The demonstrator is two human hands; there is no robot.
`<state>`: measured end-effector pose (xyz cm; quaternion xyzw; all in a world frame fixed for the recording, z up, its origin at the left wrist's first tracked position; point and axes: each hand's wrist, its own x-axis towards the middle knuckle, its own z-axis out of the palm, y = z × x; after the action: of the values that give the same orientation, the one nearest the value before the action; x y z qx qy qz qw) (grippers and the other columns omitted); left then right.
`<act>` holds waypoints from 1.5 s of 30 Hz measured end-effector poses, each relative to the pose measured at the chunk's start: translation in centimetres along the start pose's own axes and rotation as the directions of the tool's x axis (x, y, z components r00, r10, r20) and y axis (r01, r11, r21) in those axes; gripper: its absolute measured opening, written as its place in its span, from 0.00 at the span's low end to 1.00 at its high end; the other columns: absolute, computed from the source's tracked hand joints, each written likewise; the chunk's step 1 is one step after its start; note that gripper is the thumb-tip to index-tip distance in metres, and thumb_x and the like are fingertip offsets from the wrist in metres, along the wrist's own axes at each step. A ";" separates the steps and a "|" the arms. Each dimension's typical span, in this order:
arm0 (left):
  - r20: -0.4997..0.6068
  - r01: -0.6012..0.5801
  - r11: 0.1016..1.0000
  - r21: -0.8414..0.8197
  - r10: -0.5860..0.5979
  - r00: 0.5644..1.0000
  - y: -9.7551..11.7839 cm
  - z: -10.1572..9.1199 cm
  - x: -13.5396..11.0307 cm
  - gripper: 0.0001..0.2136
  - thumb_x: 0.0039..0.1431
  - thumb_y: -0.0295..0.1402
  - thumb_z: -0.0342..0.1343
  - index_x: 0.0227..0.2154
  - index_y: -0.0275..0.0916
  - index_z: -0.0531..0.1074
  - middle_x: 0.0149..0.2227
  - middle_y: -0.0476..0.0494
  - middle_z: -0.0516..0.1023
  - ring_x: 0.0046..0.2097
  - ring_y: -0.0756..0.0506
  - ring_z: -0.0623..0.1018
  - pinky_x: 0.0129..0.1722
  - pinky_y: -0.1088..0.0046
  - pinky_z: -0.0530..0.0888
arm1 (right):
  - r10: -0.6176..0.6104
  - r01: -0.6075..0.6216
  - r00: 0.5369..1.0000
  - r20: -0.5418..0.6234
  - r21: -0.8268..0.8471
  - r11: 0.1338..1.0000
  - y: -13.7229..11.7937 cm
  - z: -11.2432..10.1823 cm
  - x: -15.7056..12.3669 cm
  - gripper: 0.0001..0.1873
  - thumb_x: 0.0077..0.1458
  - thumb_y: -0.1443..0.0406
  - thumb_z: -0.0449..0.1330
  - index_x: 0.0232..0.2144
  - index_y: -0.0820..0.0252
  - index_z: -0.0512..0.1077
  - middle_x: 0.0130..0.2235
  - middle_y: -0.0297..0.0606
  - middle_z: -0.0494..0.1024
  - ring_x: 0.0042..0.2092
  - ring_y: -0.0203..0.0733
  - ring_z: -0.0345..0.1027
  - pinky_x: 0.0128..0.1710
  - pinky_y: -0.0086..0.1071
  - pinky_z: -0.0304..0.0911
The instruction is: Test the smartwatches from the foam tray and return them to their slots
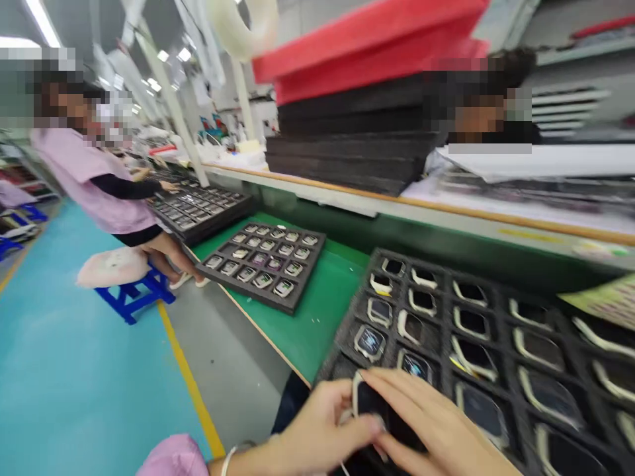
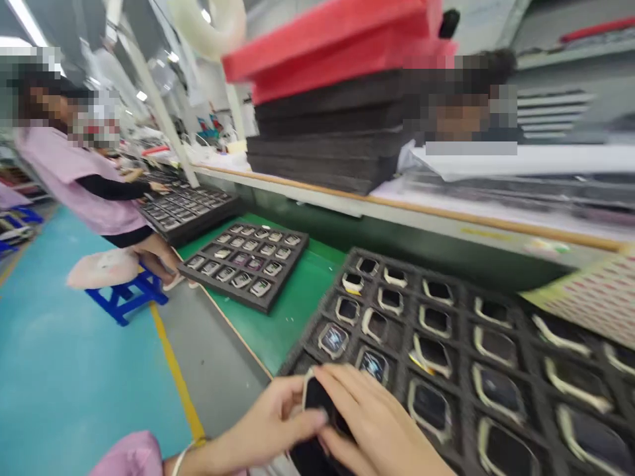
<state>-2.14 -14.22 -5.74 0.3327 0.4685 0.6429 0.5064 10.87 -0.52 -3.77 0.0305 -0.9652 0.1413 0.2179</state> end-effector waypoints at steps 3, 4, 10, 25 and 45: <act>-0.023 0.068 0.996 0.056 -0.066 0.998 0.1 0.0 -0.5 0.17 0.53 0.43 0.61 0.35 0.30 0.73 0.30 0.44 0.73 0.33 0.48 0.71 0.36 0.73 0.68 | 0.107 -0.114 0.993 0.051 0.191 0.975 -1.1 -0.4 0.6 0.22 0.54 0.68 0.61 0.51 0.60 0.66 0.47 0.44 0.74 0.48 0.48 0.69 0.48 0.40 0.67; -0.027 0.069 0.995 0.069 -0.068 0.997 0.1 0.0 -0.6 0.16 0.54 0.41 0.60 0.35 0.31 0.73 0.30 0.44 0.73 0.33 0.48 0.71 0.35 0.74 0.68 | 0.119 -0.129 0.991 0.054 0.242 0.962 -1.2 -0.3 0.8 0.22 0.53 0.68 0.62 0.51 0.60 0.65 0.46 0.44 0.74 0.48 0.47 0.69 0.48 0.40 0.66; -0.038 0.090 0.994 0.063 -0.088 0.995 -0.1 -0.2 -1.4 0.12 0.56 0.39 0.58 0.34 0.33 0.73 0.27 0.49 0.70 0.30 0.50 0.68 0.31 0.76 0.66 | 0.120 -0.141 0.990 0.080 0.380 0.914 -1.4 0.1 1.1 0.21 0.51 0.69 0.63 0.48 0.62 0.67 0.41 0.43 0.74 0.43 0.45 0.68 0.45 0.38 0.64; 0.001 0.086 0.993 0.077 -0.087 0.996 -0.2 -0.5 -1.7 0.12 0.58 0.37 0.57 0.40 0.33 0.74 0.33 0.45 0.73 0.36 0.47 0.69 0.38 0.74 0.67 | 0.088 -0.100 0.995 0.049 0.349 0.932 -1.6 0.4 0.9 0.23 0.49 0.70 0.64 0.48 0.66 0.67 0.40 0.44 0.73 0.41 0.44 0.65 0.42 0.37 0.63; -0.015 0.022 0.989 0.146 -0.020 1.000 -0.9 -0.5 -2.1 0.12 0.59 0.34 0.55 0.44 0.33 0.73 0.36 0.45 0.75 0.40 0.46 0.70 0.42 0.74 0.66 | 0.002 -0.007 1.000 0.022 0.251 0.968 -1.5 0.5 0.6 0.22 0.53 0.66 0.62 0.49 0.69 0.66 0.43 0.50 0.73 0.42 0.47 0.65 0.43 0.41 0.63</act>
<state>-1.73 -16.37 -6.64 0.3596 0.5215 0.6036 0.4841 10.30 -2.08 -3.58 0.0570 -0.9420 0.2623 0.2015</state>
